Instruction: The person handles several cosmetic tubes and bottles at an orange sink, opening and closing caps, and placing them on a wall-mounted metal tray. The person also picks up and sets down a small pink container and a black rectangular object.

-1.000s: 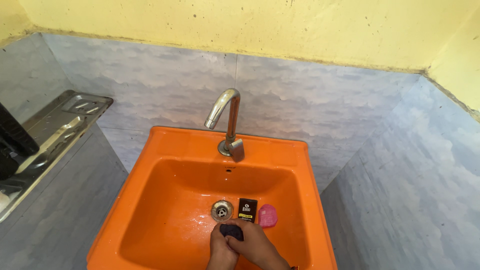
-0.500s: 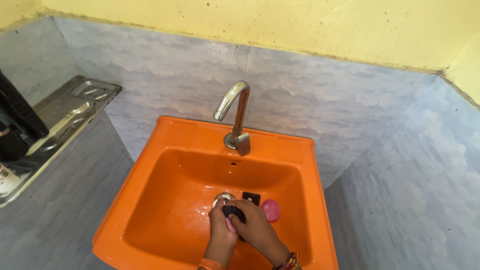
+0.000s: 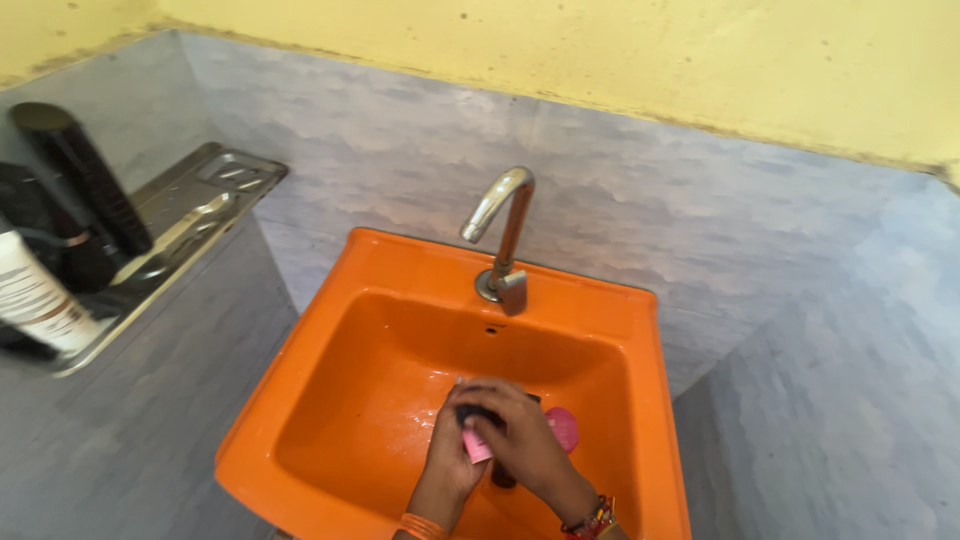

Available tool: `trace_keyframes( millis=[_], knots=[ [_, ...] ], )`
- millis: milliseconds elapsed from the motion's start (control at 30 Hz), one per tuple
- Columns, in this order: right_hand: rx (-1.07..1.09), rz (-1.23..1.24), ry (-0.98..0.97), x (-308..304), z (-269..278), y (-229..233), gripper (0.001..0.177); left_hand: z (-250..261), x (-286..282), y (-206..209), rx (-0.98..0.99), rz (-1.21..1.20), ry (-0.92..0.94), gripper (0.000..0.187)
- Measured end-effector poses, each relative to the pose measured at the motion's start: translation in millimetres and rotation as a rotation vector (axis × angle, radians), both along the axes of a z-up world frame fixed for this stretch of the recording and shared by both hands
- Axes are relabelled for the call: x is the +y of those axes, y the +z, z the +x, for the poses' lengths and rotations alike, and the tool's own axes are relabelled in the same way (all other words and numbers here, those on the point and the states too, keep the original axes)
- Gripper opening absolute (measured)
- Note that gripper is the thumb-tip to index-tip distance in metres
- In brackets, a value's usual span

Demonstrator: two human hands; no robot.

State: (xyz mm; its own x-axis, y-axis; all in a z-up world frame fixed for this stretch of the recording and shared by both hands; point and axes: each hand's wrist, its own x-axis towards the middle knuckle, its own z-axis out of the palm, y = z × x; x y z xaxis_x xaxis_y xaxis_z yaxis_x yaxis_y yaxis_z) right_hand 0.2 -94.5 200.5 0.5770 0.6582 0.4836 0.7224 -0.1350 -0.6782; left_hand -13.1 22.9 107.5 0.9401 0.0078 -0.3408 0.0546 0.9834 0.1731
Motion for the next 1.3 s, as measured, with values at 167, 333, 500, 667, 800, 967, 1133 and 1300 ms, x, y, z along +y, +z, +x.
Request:
trace_keyframes(
  millis=[167, 333, 500, 667, 800, 967, 1133, 1300],
  knots=[
    [0.069, -0.006, -0.186, 15.8, 2.7, 4.2, 0.030, -5.0, 6.4, 14.6, 0.171, 0.293, 0.186, 0.039],
    [0.627, 0.238, -0.274, 32.5, 4.9, -16.0, 0.033, -10.7, 3.4, 31.1, 0.258, 1.039, 0.410, 0.053],
    [1.216, 0.367, -0.012, 21.9, 7.3, -26.6, 0.039, -19.4, 1.9, 66.0, 0.354, 1.592, 0.502, 0.053],
    [1.329, 0.344, 0.020, 9.2, -1.9, -21.0, 0.033, -19.5, -2.4, 82.7, 0.455, 1.796, 0.602, 0.044],
    [1.346, 0.328, -0.050, 9.6, -8.2, -15.7, 0.035, -27.4, -12.3, 81.8, 0.461, 1.900, 0.656, 0.036],
    [1.360, 0.386, -0.137, 21.3, -18.0, 5.7, 0.036, -37.0, -36.6, 84.3, 0.347, 1.613, 0.606, 0.047],
    [1.080, 0.119, -0.017, 24.0, -19.4, -3.6, 0.033, -39.1, -26.4, 78.6, 0.480, 1.224, 0.674, 0.045],
    [0.907, -0.060, 0.165, 17.9, -13.5, -56.2, 0.031, -50.4, 6.5, 79.7, 0.683, 1.094, 0.717, 0.040]
  ],
)
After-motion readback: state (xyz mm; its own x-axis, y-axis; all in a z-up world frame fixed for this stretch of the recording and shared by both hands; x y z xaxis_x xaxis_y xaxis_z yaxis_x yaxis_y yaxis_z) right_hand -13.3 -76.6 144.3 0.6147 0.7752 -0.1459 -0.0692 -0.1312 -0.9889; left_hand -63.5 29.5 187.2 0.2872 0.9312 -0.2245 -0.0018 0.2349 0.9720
